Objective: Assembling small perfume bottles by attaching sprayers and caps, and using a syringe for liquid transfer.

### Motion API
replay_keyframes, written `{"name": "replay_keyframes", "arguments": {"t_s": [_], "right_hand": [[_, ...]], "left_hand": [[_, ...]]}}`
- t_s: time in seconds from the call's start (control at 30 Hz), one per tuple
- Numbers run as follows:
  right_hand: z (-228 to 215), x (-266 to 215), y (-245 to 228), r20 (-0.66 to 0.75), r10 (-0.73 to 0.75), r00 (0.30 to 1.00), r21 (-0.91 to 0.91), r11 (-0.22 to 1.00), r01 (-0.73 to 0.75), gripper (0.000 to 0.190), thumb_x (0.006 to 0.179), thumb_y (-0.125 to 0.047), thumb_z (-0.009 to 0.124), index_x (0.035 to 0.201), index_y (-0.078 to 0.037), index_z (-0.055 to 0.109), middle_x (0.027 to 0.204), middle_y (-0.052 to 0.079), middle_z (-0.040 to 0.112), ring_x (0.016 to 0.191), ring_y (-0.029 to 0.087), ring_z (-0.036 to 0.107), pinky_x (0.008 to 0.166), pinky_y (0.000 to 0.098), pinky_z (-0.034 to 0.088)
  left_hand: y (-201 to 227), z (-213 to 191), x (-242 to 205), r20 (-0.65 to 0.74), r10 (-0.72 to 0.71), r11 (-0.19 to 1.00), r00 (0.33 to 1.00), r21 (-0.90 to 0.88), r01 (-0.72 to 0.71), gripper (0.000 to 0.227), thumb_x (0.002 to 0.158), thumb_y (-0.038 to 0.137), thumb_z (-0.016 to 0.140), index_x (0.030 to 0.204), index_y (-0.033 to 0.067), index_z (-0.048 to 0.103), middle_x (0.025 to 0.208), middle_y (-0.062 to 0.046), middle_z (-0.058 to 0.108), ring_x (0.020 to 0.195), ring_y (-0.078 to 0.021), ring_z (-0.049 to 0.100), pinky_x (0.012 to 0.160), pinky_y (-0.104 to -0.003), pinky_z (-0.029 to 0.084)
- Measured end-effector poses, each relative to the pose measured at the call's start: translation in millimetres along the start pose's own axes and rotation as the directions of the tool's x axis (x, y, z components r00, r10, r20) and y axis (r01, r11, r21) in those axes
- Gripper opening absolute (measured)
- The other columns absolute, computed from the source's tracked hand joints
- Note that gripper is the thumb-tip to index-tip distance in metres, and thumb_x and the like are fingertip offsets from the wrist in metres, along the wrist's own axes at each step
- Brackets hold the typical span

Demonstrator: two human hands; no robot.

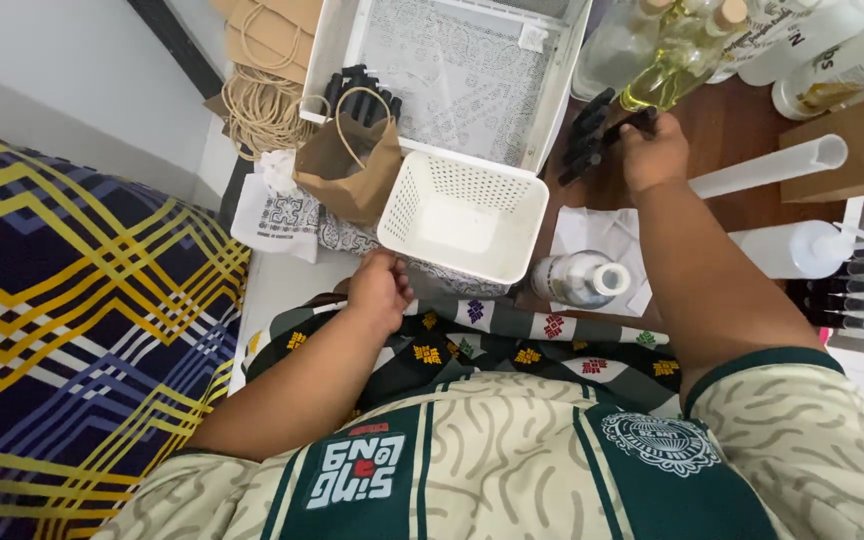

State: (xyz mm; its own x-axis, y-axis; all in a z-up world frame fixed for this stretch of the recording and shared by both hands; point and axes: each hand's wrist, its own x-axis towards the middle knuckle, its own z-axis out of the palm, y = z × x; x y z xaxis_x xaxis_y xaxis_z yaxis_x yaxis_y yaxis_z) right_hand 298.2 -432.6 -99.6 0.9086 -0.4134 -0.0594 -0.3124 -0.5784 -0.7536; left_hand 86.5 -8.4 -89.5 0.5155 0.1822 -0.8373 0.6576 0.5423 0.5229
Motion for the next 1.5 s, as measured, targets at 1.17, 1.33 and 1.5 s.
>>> {"name": "replay_keyframes", "arguments": {"t_s": [1.17,1.33,1.5], "right_hand": [[14,-2,5,0.138,-0.084,0.987,0.023,0.996,0.081,0.025,0.093,-0.016,0.071,0.117,-0.016,0.065,0.108,0.006,0.074,0.102,0.023,0.073,0.086,0.0373,0.061],[-5,-26,7,0.048,-0.147,0.988,-0.027,0.989,0.148,0.027,0.098,-0.020,0.073,0.123,-0.014,0.065,0.109,0.010,0.073,0.105,0.028,0.071,0.090,0.0451,0.058],[-38,-99,4,0.108,-0.131,0.986,-0.221,0.963,0.152,0.013,0.099,-0.037,0.072,0.108,-0.028,0.074,0.102,-0.001,0.075,0.103,0.022,0.071,0.091,0.0397,0.057]], "left_hand": [[10,10,-11,-0.051,-0.009,1.000,0.999,-0.020,0.008,0.007,0.092,0.016,0.054,0.094,0.0233,0.055,0.075,0.003,0.050,0.062,-0.0151,0.051,0.058,-0.032,0.048],[19,14,-24,-0.064,0.012,1.000,0.998,0.005,-0.011,0.011,0.091,0.014,0.052,0.094,0.0241,0.055,0.075,0.004,0.049,0.060,-0.0144,0.051,0.053,-0.031,0.049],[19,15,-29,-0.047,0.032,0.999,0.998,0.003,-0.032,0.010,0.092,0.015,0.050,0.093,0.0245,0.053,0.075,0.003,0.048,0.060,-0.0148,0.051,0.053,-0.032,0.049]]}}
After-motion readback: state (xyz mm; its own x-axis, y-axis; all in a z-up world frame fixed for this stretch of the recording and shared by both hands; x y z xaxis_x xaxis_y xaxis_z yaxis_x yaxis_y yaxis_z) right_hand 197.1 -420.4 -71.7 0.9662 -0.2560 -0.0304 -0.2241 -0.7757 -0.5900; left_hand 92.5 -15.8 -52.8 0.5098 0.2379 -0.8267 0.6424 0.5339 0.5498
